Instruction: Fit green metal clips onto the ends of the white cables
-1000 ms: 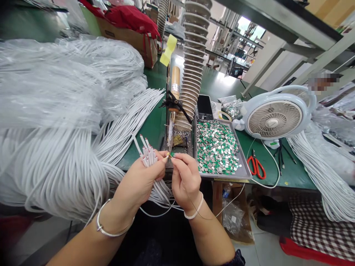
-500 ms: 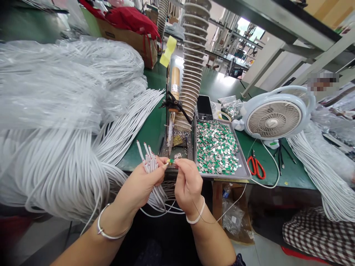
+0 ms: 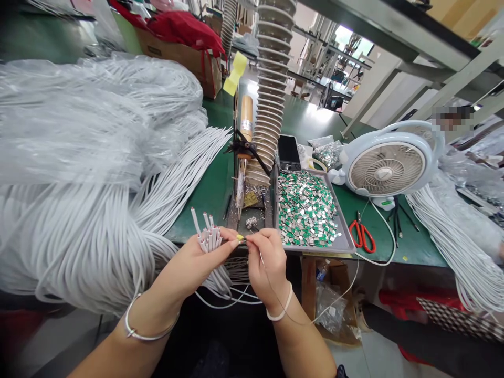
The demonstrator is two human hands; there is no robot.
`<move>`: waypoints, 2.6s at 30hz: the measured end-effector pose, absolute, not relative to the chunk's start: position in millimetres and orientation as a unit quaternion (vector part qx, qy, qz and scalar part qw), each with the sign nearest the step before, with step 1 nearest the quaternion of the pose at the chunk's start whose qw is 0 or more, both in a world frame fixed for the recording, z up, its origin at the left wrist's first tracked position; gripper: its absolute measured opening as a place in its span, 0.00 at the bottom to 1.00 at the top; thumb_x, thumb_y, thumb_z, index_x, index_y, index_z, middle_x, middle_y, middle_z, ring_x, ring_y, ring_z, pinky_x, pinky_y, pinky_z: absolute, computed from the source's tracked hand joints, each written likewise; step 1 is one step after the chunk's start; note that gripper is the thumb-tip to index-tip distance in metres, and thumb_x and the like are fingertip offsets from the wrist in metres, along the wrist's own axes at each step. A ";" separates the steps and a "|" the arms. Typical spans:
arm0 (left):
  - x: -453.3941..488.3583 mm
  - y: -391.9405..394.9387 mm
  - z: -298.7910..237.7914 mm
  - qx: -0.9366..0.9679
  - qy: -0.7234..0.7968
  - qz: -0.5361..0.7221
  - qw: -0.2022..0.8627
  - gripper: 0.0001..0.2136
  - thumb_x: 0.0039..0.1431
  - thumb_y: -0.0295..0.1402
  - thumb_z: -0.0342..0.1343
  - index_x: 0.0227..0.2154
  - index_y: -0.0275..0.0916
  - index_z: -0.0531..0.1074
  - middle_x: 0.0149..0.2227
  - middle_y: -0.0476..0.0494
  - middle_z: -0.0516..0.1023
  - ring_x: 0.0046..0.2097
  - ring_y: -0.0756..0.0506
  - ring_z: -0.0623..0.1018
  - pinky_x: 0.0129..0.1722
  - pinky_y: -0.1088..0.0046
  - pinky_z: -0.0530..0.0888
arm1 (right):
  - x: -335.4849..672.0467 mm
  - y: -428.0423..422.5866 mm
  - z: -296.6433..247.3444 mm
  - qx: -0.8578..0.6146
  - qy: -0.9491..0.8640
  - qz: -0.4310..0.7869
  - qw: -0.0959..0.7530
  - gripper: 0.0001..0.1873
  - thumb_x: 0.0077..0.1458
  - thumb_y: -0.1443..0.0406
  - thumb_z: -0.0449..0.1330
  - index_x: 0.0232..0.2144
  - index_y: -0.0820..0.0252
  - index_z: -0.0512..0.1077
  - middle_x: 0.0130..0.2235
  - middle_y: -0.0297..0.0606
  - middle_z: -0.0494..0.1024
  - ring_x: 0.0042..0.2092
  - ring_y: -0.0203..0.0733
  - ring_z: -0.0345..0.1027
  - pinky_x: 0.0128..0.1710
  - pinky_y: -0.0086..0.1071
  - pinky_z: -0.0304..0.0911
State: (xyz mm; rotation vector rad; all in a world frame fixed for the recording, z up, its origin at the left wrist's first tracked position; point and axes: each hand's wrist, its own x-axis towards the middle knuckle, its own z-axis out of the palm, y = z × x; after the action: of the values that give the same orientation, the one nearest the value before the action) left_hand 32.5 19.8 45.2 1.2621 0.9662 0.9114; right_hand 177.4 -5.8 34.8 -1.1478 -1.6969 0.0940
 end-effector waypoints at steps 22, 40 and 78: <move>40.6 24.1 69.2 0.607 0.505 0.376 0.485 0.03 0.52 0.30 0.50 0.26 0.39 0.66 0.32 0.47 0.75 0.36 0.45 0.74 0.34 0.71 0.68 | 169.0 -4.6 29.6 -0.480 -0.665 0.023 0.572 0.12 0.57 0.74 0.50 0.40 0.59 0.68 0.38 0.40 0.76 0.40 0.37 0.73 0.41 0.33 0.72; 42.4 32.0 79.2 0.607 0.516 0.418 0.436 0.03 0.51 0.31 0.52 0.26 0.38 0.70 0.28 0.49 0.75 0.31 0.47 0.74 0.32 0.72 0.68 | 163.7 10.2 34.0 -0.449 -0.681 0.001 0.579 0.11 0.57 0.73 0.50 0.41 0.59 0.68 0.40 0.43 0.76 0.44 0.42 0.72 0.43 0.40 0.71; 38.0 7.2 40.9 0.621 0.418 0.405 0.524 0.08 0.58 0.34 0.48 0.27 0.39 0.68 0.27 0.48 0.70 0.31 0.47 0.71 0.33 0.72 0.67 | 166.8 -9.3 28.9 -0.463 -0.702 0.034 0.540 0.11 0.56 0.75 0.50 0.37 0.59 0.68 0.35 0.40 0.74 0.39 0.39 0.70 0.40 0.36 0.69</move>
State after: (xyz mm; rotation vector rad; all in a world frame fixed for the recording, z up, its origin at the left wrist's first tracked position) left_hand 38.0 7.2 40.9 1.4870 1.0016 0.9705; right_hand 166.8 -9.3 28.9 -1.1006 -1.6692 0.0808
